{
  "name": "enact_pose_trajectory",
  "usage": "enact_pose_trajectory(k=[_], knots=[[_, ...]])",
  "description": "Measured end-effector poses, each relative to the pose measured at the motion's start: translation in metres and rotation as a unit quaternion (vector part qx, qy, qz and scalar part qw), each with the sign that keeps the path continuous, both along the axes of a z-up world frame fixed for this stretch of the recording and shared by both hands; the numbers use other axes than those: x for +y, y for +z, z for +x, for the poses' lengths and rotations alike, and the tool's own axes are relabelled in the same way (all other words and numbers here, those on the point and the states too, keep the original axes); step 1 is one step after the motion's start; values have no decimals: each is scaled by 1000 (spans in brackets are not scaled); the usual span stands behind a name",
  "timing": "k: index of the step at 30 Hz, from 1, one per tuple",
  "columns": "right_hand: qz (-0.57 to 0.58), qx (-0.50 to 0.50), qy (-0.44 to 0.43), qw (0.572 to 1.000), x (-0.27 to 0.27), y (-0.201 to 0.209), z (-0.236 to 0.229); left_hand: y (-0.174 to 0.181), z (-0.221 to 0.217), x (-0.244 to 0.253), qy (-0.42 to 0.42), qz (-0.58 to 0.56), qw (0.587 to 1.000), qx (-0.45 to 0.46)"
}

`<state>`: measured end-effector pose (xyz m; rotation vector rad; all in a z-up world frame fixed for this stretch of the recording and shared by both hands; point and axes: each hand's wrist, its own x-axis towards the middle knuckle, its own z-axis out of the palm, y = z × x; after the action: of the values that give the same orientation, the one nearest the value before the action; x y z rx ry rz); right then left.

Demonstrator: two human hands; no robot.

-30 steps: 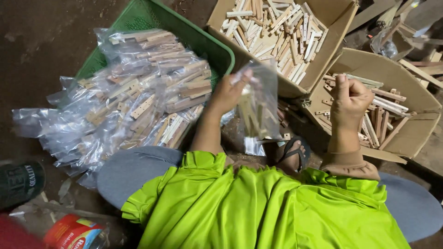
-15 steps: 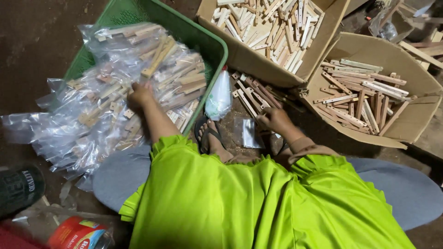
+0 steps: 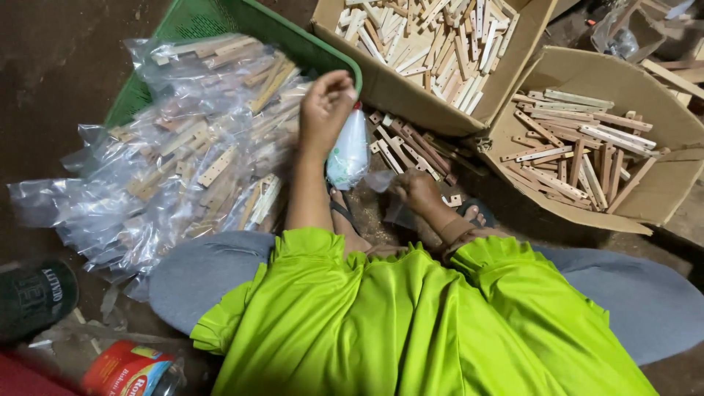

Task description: The person picks up wooden pieces from boxes and places them into plastic bags by hand.

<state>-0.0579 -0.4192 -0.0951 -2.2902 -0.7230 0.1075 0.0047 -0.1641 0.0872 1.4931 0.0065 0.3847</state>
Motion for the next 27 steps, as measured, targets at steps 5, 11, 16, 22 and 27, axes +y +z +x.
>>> enact_pose_trajectory(k=[5,11,16,22,27], knots=[[209,150,-102,961,-19,109,40,-6,-18,-65,-357,261,873,208],[331,293,-157,883,-55,158,48,-33,-12,-84,-235,194,923,233],[364,414,-156,820,-46,157,37,-47,-8,-61,-165,46,956,238],[436,398,-200,782,-52,134,46,-58,0,-33,-74,13,970,231],[354,384,-200,829,-94,129,51,-25,-7,6,0,-193,954,230]])
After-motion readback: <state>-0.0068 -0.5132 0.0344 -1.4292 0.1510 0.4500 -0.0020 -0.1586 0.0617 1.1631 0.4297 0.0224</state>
